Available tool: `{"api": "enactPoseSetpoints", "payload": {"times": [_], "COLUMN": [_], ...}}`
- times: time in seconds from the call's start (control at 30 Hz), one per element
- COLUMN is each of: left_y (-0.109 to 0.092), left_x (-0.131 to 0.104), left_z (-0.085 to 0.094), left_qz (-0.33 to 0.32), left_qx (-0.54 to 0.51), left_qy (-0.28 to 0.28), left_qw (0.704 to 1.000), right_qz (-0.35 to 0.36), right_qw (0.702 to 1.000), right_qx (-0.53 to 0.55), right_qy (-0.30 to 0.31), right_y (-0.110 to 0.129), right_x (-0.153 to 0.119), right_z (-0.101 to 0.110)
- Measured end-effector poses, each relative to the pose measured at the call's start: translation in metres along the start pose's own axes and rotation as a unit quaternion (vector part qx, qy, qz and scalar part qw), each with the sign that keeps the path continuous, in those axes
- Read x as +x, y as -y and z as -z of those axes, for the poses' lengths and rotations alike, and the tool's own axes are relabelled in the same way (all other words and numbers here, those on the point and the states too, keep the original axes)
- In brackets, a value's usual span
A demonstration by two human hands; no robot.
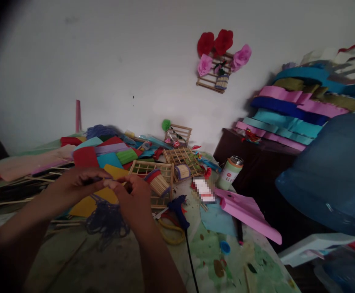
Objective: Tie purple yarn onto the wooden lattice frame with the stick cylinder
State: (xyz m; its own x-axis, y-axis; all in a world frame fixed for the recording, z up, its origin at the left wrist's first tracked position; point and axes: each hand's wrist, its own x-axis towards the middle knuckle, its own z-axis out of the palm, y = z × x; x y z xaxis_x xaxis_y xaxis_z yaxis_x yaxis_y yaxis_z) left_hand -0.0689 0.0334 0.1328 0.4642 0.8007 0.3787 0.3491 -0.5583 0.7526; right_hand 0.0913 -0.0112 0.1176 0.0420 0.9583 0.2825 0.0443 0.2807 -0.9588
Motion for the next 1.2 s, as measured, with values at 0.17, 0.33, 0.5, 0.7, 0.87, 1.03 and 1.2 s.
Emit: {"api": "enactPoseSetpoints", "payload": {"times": [0.17, 0.33, 0.5, 0.7, 0.87, 1.03, 1.2], "left_y": [-0.007, -0.007, 0.002, 0.002, -0.008, 0.001, 0.011], "left_x": [0.0, -0.002, 0.002, 0.006, 0.003, 0.006, 0.009], "left_z": [0.003, 0.013, 0.017, -0.006, -0.022, -0.014, -0.002], "left_qz": [0.02, 0.051, 0.059, -0.024, -0.001, -0.023, -0.03], "left_qx": [-0.027, -0.107, -0.11, -0.092, -0.146, -0.101, -0.081], "left_qy": [-0.11, -0.22, -0.259, -0.092, 0.057, 0.082, 0.04], "left_qw": [0.993, 0.968, 0.958, 0.991, 0.988, 0.991, 0.995], "right_qz": [0.033, 0.037, 0.041, 0.026, 0.002, 0.004, -0.081], "right_qw": [0.998, 0.998, 0.997, 0.999, 0.998, 1.0, 0.987], "right_qx": [-0.054, -0.046, -0.049, 0.021, 0.056, 0.028, 0.139], "right_qy": [0.004, -0.028, -0.034, -0.019, -0.002, -0.006, 0.0], "right_y": [-0.001, -0.002, -0.007, -0.016, -0.017, -0.019, -0.009], "right_x": [0.001, 0.003, 0.005, 0.007, 0.009, 0.011, 0.006], "right_z": [0.002, 0.008, 0.009, 0.001, 0.005, 0.014, 0.013]}}
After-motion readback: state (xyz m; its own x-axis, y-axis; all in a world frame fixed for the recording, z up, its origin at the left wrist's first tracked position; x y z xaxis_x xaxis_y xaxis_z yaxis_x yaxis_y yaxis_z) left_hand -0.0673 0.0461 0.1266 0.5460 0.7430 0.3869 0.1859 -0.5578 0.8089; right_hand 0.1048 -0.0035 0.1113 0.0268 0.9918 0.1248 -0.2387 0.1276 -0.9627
